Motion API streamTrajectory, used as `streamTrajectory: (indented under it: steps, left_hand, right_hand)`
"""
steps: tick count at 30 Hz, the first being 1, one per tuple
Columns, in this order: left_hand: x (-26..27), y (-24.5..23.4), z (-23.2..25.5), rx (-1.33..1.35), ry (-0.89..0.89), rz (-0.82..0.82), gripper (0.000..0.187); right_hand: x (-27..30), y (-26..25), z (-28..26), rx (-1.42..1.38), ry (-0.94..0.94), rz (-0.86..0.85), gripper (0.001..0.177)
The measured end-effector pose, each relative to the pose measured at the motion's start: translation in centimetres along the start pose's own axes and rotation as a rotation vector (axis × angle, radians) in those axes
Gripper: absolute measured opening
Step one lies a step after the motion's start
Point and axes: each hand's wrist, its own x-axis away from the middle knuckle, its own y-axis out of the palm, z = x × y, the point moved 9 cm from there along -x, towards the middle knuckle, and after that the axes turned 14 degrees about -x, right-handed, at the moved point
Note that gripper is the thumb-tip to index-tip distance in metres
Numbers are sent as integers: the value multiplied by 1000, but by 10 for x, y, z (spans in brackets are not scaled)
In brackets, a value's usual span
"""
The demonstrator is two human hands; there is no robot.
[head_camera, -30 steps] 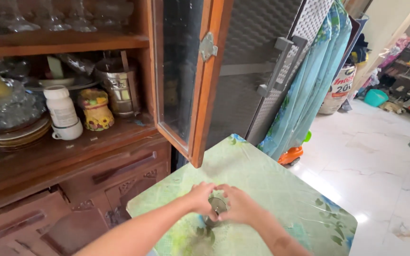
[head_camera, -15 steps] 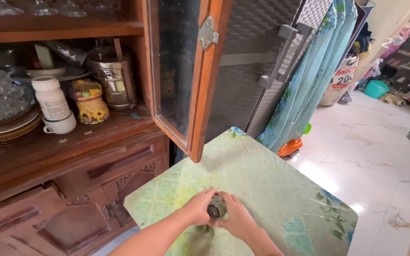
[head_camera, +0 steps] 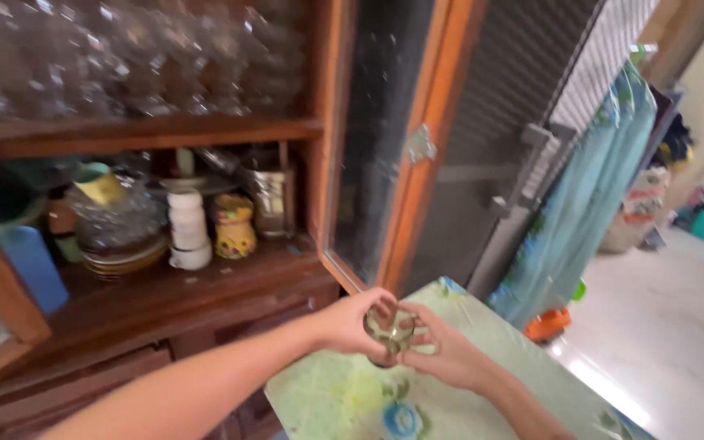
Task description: Organize glass bowls and cups from a dining table into a wooden cupboard.
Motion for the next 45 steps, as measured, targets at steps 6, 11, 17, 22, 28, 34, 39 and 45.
streamTrajectory:
  steps: [6,11,17,22,28,34,39,45]
  left_hand:
    - [-4,-124,52,135,-23,-2,85]
    - [3,-226,100,73,-175,22,98]
    - [3,-352,129,-156,-225,225,95]
    - [4,-456,153,-202,-244,455,93]
    - [-3,-568,168,-282,-171,578,84]
    - [-20,-676,164,-314,-86,728,80]
    - [-38,-753,153,-467,35,858,72]
    - [-62,-825,125,-561,77,999,74]
  right_hand:
    - [-39,18,-115,-39,-82,-47,90]
    - [-74,37,-220,-30,-170,-48,98]
    - [-108,62,-347,36,-295,-59,93]
    - [-140,80,-446,64,-511,-64,92]
    - [-186,97,-554,232,-670,-2,80]
    - [-228,116,-641,353,-831,176,65]
    - [-275,128,-702,471,-1119,241,62]
    - [-338,141,-742,589,-1178,324,52]
